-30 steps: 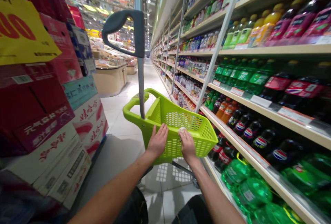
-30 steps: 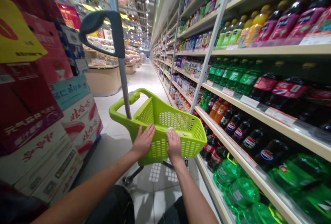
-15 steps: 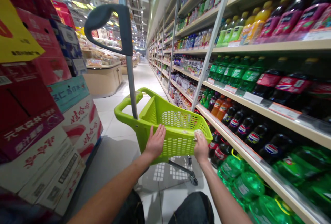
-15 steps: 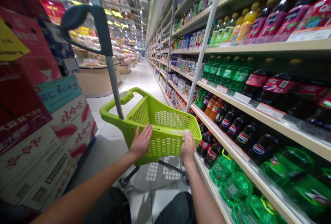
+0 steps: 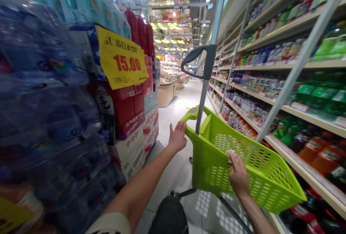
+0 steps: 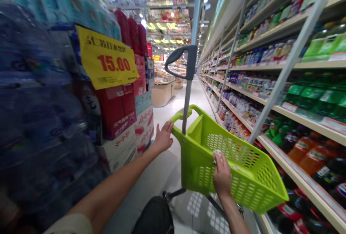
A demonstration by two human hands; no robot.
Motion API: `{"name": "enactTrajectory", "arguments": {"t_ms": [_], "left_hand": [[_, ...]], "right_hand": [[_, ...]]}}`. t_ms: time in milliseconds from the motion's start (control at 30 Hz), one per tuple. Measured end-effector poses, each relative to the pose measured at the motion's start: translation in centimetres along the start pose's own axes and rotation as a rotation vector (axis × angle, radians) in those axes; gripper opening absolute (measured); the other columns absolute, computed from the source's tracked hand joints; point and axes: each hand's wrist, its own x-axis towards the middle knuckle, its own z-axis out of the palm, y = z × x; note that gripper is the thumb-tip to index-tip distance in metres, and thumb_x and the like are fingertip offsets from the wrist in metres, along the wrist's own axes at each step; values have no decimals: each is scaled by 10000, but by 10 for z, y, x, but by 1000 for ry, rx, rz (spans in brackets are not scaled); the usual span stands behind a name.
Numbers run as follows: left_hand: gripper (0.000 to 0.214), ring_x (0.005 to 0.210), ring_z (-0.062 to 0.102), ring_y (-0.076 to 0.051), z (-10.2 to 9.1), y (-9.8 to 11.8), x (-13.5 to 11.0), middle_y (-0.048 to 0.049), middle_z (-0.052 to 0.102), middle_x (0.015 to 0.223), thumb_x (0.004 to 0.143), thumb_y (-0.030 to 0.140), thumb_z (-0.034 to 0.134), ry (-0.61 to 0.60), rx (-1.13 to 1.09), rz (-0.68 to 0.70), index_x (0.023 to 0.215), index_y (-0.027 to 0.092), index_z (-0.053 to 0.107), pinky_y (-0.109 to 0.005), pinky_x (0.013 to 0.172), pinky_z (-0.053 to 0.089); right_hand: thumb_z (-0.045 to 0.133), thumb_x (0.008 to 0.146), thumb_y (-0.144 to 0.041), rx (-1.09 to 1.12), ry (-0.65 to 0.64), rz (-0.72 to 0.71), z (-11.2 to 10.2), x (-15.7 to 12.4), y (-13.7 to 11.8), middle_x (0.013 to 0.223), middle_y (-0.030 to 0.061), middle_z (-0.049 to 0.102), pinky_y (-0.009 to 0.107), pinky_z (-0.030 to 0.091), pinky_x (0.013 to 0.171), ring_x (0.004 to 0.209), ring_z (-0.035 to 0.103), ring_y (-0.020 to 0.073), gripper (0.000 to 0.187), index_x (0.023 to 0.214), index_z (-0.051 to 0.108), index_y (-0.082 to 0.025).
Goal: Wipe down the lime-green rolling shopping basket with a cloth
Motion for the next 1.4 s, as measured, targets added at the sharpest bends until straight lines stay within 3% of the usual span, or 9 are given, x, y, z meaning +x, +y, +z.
{"name": "enactTrajectory", "arguments": {"t_ms": [233, 433, 500, 767, 833, 967, 1100, 1333, 1400], "left_hand": [[623, 1295, 189, -265, -2, 8, -5, -126, 294, 1389, 737, 277, 440, -50, -10, 3, 1310, 107, 263, -565, 1038, 120], [594, 1278, 224, -253, -7, 19, -18, -128, 312, 1379, 746, 274, 422, -1, -69, -4, 1295, 94, 286, -552, 1045, 105], [579, 1266, 245, -246, -10, 20, -23, -123, 335, 1365, 739, 258, 427, 16, -86, 6, 1283, 100, 307, -549, 1047, 100], [484, 1204, 325, -254, -28, 20, -33, -117, 421, 1287, 736, 252, 448, 34, -92, 80, 1202, 134, 393, -543, 1054, 83], [433, 1201, 336, -244, -31, 23, -31, -114, 445, 1262, 741, 259, 444, 17, -117, 86, 1157, 140, 426, -527, 1061, 89], [469, 1258, 277, -239, -32, 28, -30, -109, 420, 1298, 727, 260, 445, -40, -160, 110, 1177, 135, 398, -528, 1055, 126], [556, 1289, 226, -246, -28, 31, -38, -111, 360, 1353, 703, 243, 462, -6, -150, 146, 1235, 132, 348, -530, 1055, 124], [543, 1278, 264, -244, -29, 37, -52, -97, 398, 1339, 676, 174, 443, 68, -235, 209, 1216, 148, 399, -551, 1051, 101], [555, 1279, 266, -246, -31, 40, -55, -97, 398, 1340, 666, 156, 442, 80, -256, 232, 1219, 152, 402, -552, 1051, 96]], "right_hand": [[317, 760, -164, 22, 38, 87, 14, 15, -38, 1153, 129, 530, 422, 424, 911, 1084, 492, 263, 427, 1111, 560, -184], [301, 817, -133, 257, 46, 39, 32, 54, -151, 1260, 147, 458, 421, 365, 983, 1193, 406, 232, 408, 1158, 524, -108], [299, 833, -133, 278, 54, 17, 33, 57, -167, 1295, 159, 422, 422, 360, 989, 1219, 376, 233, 399, 1164, 517, -92], [361, 800, -100, 238, 13, -265, -2, 26, -117, 1300, 88, 444, 409, 409, 966, 1191, 423, 215, 382, 1094, 587, -189], [363, 814, -104, 264, 92, -306, -23, 52, -132, 1313, 89, 429, 400, 405, 971, 1196, 417, 210, 377, 1122, 567, -181], [378, 848, -123, 247, 270, -507, -63, 145, -179, 1355, 49, 372, 442, 302, 1030, 1271, 299, 201, 340, 1141, 538, -192], [353, 870, -119, 109, 147, -659, -75, 198, -182, 1317, 56, 427, 454, 217, 1064, 1300, 231, 185, 323, 1128, 538, -176], [356, 851, -67, 10, -176, -842, -50, 97, -132, 1227, 61, 523, 410, 353, 1012, 1259, 325, 169, 354, 1136, 533, -182], [358, 845, -57, 6, -194, -851, -52, 90, -127, 1227, 61, 523, 407, 357, 1010, 1254, 334, 170, 369, 1144, 529, -188]]}}
